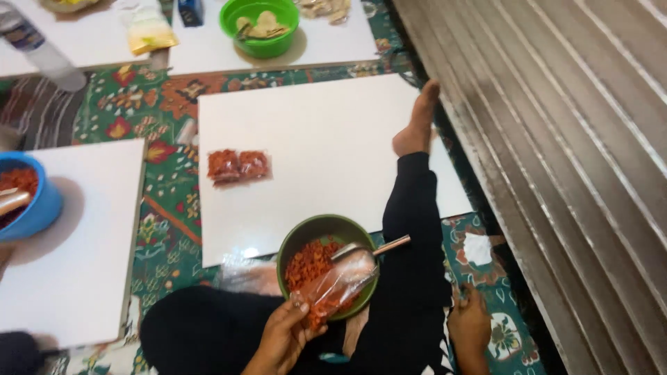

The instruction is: Packaging small orange snacks into plastic bags using a metal scoop and a bowl.

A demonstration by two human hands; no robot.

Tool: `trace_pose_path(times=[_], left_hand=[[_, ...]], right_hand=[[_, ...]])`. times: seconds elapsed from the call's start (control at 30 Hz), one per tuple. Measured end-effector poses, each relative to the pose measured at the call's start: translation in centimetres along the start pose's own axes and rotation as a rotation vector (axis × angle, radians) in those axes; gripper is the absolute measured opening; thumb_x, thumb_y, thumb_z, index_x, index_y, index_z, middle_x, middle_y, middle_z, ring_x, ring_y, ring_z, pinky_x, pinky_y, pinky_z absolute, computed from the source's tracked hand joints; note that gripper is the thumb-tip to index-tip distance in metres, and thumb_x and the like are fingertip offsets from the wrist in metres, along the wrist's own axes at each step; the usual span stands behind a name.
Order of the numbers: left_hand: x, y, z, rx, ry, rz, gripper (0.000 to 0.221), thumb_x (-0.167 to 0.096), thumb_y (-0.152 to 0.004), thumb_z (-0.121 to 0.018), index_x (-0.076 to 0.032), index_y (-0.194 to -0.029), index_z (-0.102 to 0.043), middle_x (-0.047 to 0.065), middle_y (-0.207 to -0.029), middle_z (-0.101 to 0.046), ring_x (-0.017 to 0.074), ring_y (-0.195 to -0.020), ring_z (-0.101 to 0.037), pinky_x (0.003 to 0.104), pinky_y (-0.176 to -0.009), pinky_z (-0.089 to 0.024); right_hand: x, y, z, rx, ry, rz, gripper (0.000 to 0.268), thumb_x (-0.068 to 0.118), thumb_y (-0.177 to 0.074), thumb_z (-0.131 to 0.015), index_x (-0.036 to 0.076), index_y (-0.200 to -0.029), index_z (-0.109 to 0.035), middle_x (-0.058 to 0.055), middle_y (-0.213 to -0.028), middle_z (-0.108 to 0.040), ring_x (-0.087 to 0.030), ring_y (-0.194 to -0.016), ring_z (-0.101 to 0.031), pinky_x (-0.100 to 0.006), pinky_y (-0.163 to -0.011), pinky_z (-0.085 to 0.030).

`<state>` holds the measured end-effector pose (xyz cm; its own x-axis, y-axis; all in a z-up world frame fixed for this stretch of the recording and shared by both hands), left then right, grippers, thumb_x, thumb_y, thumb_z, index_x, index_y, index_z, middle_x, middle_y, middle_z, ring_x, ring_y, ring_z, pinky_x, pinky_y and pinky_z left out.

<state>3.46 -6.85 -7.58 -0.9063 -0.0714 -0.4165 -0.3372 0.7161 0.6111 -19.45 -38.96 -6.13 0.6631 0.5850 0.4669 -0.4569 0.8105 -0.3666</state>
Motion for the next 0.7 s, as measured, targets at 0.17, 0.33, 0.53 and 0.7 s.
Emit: trace_pose_path(times=[0.17,0.33,0.53,0.7], left_hand=[[-0.5,0.0,-0.4,-0.020,-0.021,0.000,0.031,-0.003,-0.099,-0.053,0.014,-0.125,-0.057,0.027,-0.103,-0.068,0.0280,-0.080,-0.066,0.043,-0.075,-0.060],[-0.7,-0.3,-0.4,-0.044,-0.028,-0.023,0.033,-0.002,-0.098,-0.053,0.014,-0.126,-0.059,0.027,-0.104,-0.068,0.0274,-0.080,-0.066,0.042,-0.073,-0.060],[-0.9,0.6,-0.1,-0.028,0.005,-0.043,0.026,-0.003,-0.100,-0.055,0.010,-0.121,-0.062,0.023,-0.097,-0.069,0.0237,-0.074,-0.067,0.039,-0.072,-0.062],[-0.5,0.7,0.3,-0.057,0.022,-0.022,0.028,-0.004,-0.099,-0.056,0.011,-0.122,-0.063,0.021,-0.092,-0.068,0.0211,-0.070,-0.064,0.039,-0.068,-0.061]], right_hand=[[-6.9,8.1,1.1,0.327,0.251,-0.615,0.037,0.030,-0.101,-0.054,0.022,-0.136,-0.058,-0.013,-0.125,-0.067,-0.041,-0.103,-0.068,-0.052,-0.090,-0.053],[-8.9,8.1,-0.3,0.420,0.255,-0.658,0.042,0.017,-0.097,-0.047,0.020,-0.136,-0.062,-0.019,-0.125,-0.070,-0.044,-0.111,-0.065,-0.053,-0.094,-0.053],[-0.3,4.8,5.2,0.109,-0.098,-0.691,0.041,0.039,-0.104,-0.059,0.006,-0.125,-0.072,-0.013,-0.092,-0.072,-0.028,-0.082,-0.066,-0.039,-0.076,-0.051],[4.5,2.9,8.2,-0.065,-0.354,-0.552,0.031,0.017,-0.106,-0.060,-0.002,-0.130,-0.066,-0.013,-0.101,-0.069,-0.017,-0.082,-0.061,-0.029,-0.072,-0.049]])
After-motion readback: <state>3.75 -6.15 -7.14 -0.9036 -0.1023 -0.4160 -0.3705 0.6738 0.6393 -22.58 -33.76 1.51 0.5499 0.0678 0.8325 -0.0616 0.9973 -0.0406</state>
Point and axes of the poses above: each hand's wrist, its own y-axis away from the middle knuckle, its own z-axis out of the back of the hand, x = y × z, the point moved 9 cm from there along -y, towards the middle knuckle
